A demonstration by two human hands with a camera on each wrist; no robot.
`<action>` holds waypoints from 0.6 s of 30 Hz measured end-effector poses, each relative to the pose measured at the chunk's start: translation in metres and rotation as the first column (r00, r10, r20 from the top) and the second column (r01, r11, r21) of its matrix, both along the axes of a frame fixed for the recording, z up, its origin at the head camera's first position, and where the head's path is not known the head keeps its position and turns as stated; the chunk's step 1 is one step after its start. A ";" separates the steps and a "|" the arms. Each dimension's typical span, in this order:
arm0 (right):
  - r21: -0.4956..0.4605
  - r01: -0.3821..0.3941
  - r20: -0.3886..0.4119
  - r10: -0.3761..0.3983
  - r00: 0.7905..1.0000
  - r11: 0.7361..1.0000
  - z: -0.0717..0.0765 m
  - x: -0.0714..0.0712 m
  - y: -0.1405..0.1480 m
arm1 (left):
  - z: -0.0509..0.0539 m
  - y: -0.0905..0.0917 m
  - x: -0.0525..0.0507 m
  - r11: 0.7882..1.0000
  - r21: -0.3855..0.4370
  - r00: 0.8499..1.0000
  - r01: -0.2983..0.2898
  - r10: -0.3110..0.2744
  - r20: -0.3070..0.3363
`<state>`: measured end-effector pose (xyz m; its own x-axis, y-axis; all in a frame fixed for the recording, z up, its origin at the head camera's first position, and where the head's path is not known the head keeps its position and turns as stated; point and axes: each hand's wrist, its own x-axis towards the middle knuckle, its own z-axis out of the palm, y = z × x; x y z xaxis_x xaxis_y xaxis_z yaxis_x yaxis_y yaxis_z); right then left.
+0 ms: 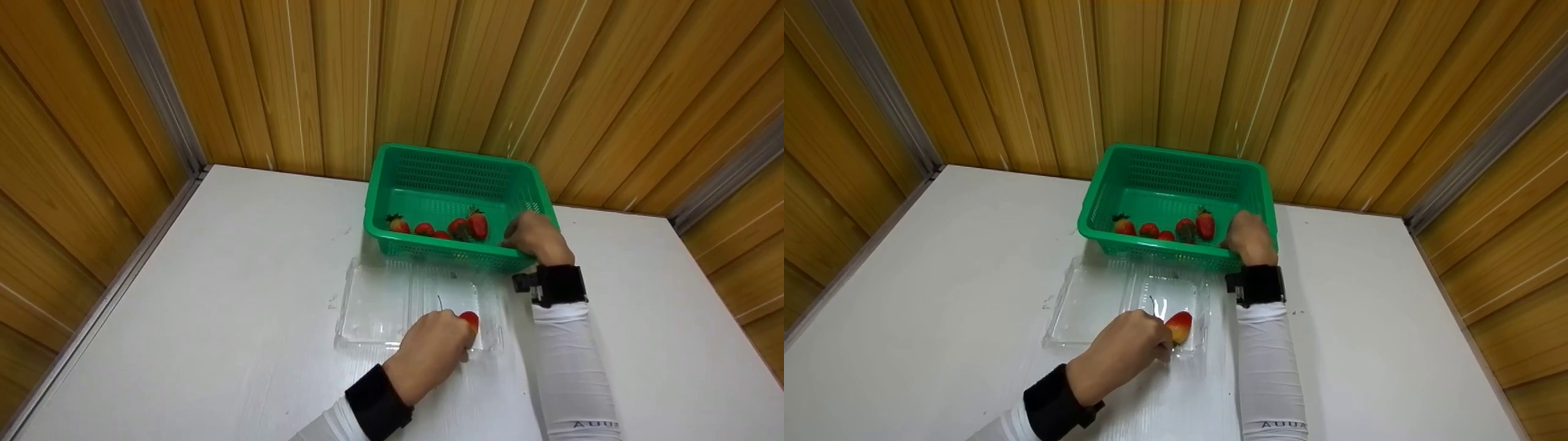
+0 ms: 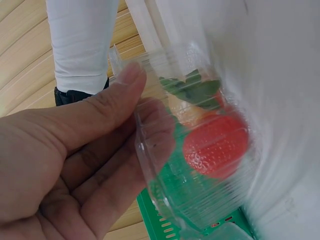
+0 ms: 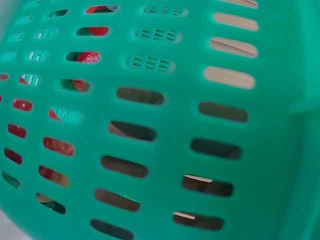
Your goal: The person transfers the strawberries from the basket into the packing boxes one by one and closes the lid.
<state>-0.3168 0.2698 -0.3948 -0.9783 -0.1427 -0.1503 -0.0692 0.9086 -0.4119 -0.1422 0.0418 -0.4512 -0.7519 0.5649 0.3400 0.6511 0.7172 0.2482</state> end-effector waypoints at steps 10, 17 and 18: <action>0.039 -0.061 0.059 0.059 0.997 0.997 0.000 -0.005 0.000 | 0.000 0.001 0.000 1.000 -0.023 1.000 -0.007 0.006 -0.010; 0.055 -0.078 0.095 0.072 0.993 0.995 0.002 -0.009 -0.002 | 0.000 -0.001 -0.002 1.000 -0.031 1.000 0.000 0.000 -0.019; 0.055 -0.079 0.096 0.074 0.993 0.995 0.001 -0.010 -0.002 | 0.001 -0.001 -0.002 1.000 -0.027 1.000 0.000 0.000 -0.016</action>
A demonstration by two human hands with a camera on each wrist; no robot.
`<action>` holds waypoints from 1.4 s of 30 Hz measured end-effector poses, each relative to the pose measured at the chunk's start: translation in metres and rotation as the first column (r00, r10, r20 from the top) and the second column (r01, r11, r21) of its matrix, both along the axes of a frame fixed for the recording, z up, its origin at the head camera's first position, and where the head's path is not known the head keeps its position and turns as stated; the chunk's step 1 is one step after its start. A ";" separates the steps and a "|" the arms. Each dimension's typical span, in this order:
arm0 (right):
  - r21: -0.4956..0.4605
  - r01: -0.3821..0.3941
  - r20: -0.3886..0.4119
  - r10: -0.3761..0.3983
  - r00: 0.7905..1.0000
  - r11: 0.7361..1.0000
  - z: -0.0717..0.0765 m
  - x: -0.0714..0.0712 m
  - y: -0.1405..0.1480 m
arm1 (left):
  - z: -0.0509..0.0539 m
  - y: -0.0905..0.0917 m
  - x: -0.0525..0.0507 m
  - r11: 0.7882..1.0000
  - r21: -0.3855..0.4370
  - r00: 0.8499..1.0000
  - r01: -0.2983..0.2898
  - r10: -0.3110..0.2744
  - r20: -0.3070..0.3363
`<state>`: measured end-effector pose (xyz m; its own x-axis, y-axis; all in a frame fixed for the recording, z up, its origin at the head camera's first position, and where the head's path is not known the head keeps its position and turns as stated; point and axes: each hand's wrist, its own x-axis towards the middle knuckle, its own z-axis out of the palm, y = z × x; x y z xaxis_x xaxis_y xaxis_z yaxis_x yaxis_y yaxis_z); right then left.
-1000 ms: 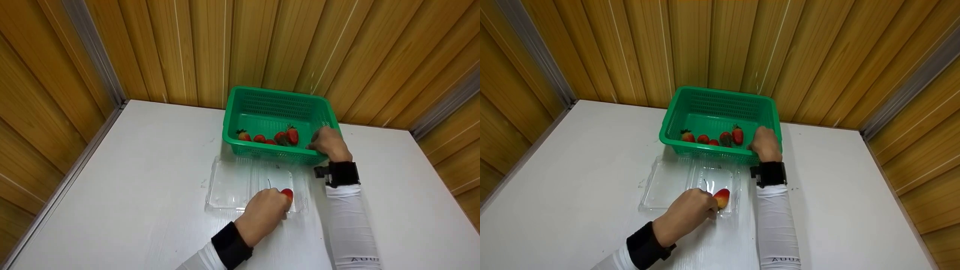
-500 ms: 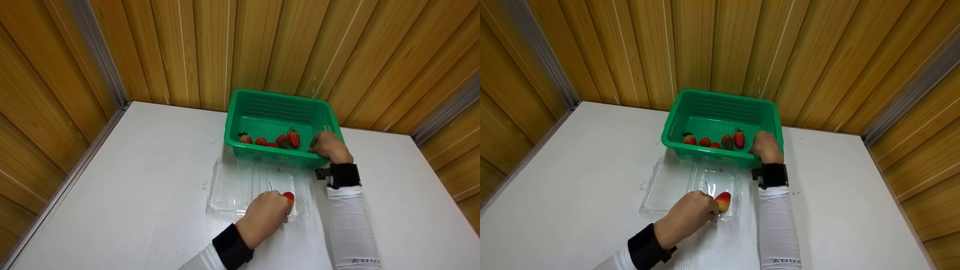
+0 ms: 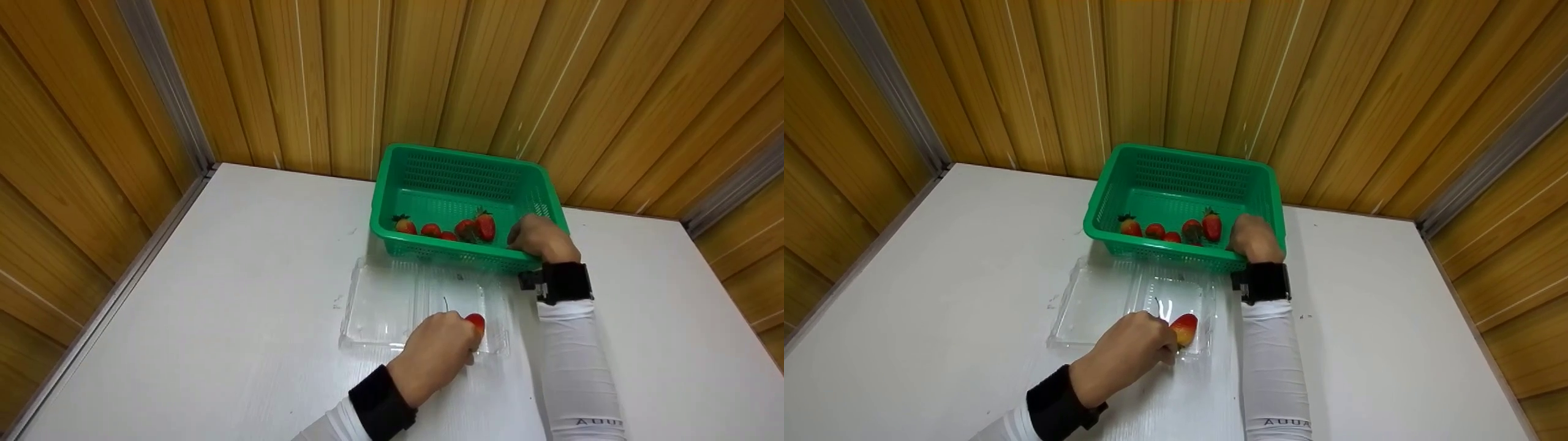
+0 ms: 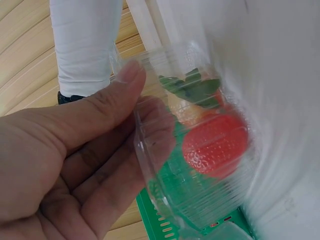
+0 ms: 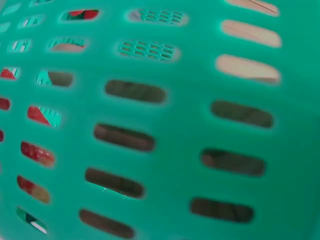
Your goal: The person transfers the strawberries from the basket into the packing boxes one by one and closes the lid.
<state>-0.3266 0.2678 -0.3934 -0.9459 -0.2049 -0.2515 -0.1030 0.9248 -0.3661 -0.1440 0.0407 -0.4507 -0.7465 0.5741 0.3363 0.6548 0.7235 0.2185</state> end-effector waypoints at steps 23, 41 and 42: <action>-0.003 0.019 -0.009 -0.019 1.000 1.000 -0.003 -0.008 0.001 | 0.000 0.000 0.000 1.000 -0.002 1.000 -0.011 0.011 0.000; -0.014 0.007 0.039 -0.007 0.999 1.000 -0.009 -0.009 0.004 | -0.001 0.000 -0.001 1.000 -0.001 1.000 -0.007 0.007 -0.007; -0.018 0.006 0.032 -0.006 0.999 1.000 -0.010 -0.009 0.004 | -0.001 0.000 -0.001 1.000 -0.003 1.000 -0.008 0.008 -0.008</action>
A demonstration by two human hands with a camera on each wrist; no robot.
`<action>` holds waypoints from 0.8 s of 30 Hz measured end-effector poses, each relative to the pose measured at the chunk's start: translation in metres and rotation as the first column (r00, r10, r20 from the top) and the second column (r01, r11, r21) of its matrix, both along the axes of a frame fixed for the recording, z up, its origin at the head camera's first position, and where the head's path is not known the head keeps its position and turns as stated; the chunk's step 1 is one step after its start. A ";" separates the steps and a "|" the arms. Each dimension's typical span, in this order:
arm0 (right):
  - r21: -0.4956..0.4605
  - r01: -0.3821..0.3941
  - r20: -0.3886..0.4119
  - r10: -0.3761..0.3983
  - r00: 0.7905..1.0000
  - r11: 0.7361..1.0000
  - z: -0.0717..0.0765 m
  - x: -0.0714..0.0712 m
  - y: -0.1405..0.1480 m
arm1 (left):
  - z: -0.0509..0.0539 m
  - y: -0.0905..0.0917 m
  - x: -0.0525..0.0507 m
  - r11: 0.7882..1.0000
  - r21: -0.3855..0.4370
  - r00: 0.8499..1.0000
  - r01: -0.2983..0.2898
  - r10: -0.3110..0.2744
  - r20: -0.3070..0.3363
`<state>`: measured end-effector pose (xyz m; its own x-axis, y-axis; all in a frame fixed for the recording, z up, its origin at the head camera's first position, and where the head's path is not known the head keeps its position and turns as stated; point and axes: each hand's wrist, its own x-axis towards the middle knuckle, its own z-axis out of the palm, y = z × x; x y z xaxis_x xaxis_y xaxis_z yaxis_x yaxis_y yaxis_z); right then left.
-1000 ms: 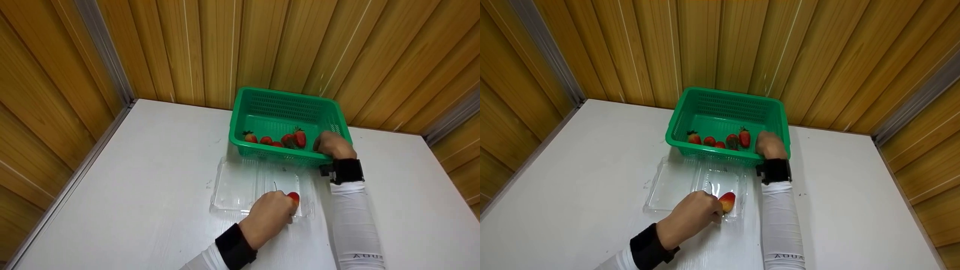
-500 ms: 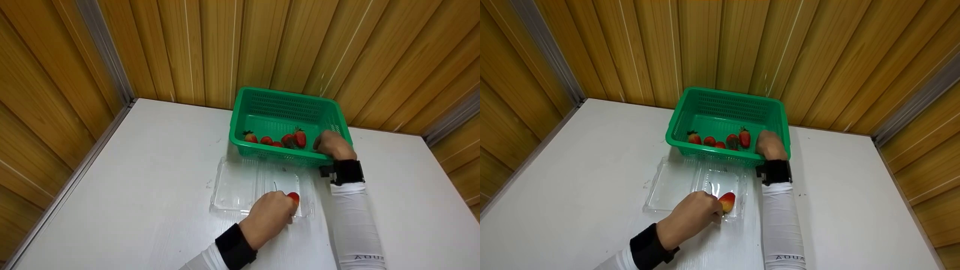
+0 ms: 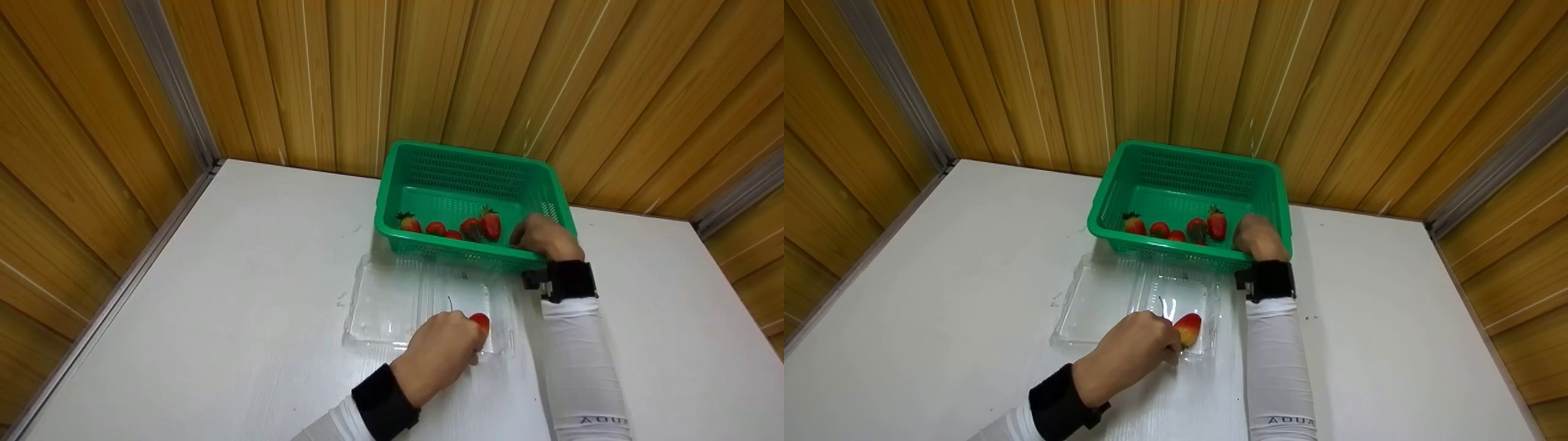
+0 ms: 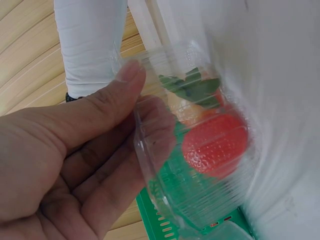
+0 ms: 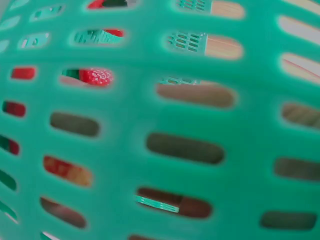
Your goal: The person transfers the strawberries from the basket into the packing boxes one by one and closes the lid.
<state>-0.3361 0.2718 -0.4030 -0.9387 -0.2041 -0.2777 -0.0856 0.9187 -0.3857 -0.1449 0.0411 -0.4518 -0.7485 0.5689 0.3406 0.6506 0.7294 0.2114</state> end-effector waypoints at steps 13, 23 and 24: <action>-0.049 0.027 -0.082 -0.031 0.996 0.998 -0.003 0.000 0.000 | 0.000 -0.001 0.001 1.000 0.007 1.000 0.000 0.000 -0.007; -0.095 0.080 -0.103 -0.090 0.991 0.992 -0.006 -0.002 0.002 | 0.000 -0.001 0.001 1.000 -0.003 1.000 -0.005 0.005 -0.015; -0.101 0.090 -0.097 -0.100 0.990 0.991 -0.006 -0.002 0.002 | 0.000 -0.001 0.001 1.000 -0.005 1.000 -0.005 0.005 -0.016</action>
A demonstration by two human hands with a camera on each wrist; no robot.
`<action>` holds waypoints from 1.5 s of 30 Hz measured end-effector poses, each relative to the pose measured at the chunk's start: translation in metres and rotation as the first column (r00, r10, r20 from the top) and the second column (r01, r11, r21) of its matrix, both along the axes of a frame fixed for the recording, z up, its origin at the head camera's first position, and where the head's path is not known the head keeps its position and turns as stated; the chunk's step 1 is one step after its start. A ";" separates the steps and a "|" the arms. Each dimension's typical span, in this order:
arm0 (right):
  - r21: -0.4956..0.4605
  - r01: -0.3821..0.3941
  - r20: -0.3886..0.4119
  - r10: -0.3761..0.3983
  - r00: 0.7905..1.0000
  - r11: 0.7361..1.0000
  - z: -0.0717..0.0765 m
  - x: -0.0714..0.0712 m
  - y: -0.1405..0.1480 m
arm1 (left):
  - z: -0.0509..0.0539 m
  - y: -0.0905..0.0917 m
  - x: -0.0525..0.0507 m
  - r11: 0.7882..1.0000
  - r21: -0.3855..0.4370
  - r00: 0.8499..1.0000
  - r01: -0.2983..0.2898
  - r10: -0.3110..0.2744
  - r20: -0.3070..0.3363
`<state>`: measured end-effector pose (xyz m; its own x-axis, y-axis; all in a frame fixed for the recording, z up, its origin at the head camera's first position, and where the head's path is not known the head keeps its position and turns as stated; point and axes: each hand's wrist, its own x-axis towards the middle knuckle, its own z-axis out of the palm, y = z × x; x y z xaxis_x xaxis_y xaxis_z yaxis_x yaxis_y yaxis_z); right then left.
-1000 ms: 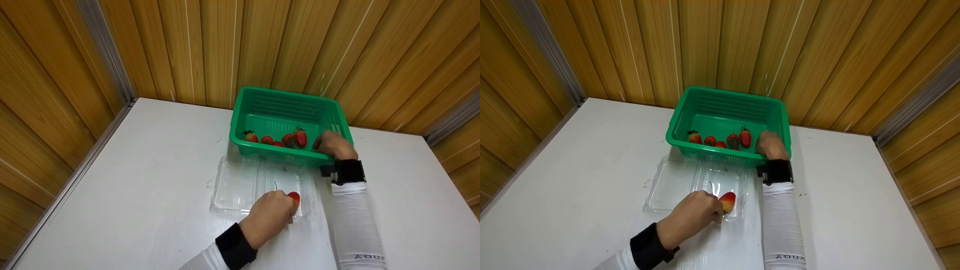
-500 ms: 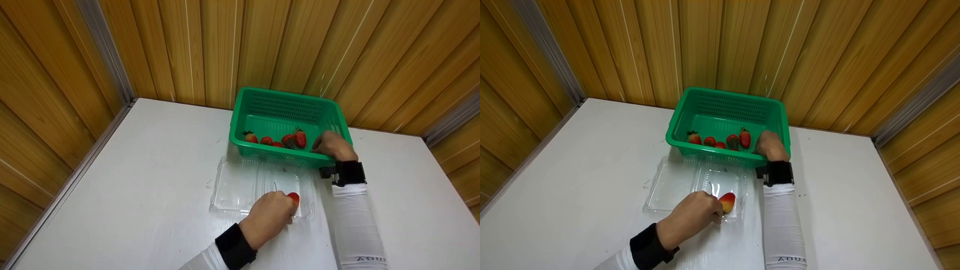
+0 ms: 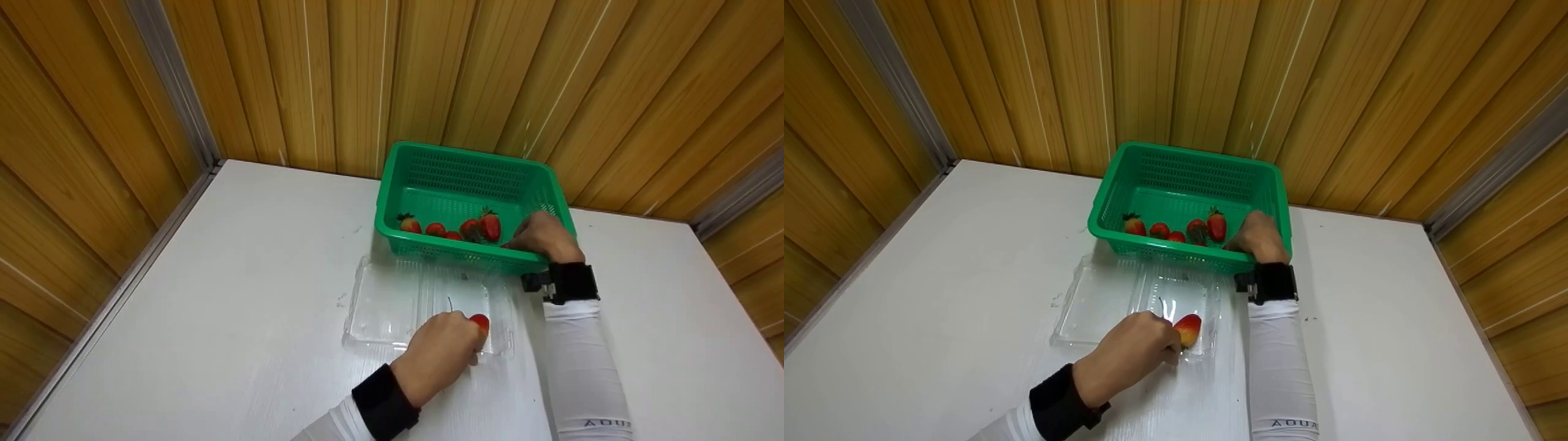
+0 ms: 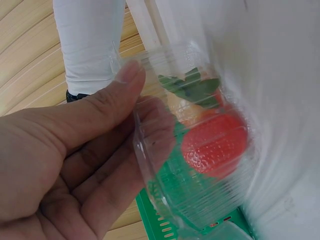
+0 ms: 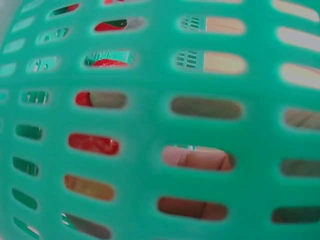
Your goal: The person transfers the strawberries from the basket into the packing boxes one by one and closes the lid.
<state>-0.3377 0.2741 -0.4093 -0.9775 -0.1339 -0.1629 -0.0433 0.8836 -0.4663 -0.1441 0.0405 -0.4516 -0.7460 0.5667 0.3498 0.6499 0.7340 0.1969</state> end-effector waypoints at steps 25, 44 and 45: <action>-0.108 0.046 0.094 -0.036 0.995 0.993 -0.001 0.003 0.001 | -0.006 -0.002 0.000 1.000 0.026 1.000 -0.006 0.005 0.018; -0.171 0.023 0.043 -0.016 0.999 0.985 0.021 0.018 -0.004 | -0.005 -0.001 0.000 1.000 0.022 1.000 0.001 -0.001 0.007; -0.170 0.020 0.037 -0.014 0.999 0.985 0.023 0.019 -0.005 | -0.005 -0.001 0.000 1.000 0.018 1.000 0.001 -0.001 0.003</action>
<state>-0.3190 0.2695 -0.3867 -0.9740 -0.1457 -0.1736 -0.0094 0.7913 -0.6113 -0.1442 0.0392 -0.4564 -0.7465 0.5613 0.3575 0.6502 0.7295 0.2124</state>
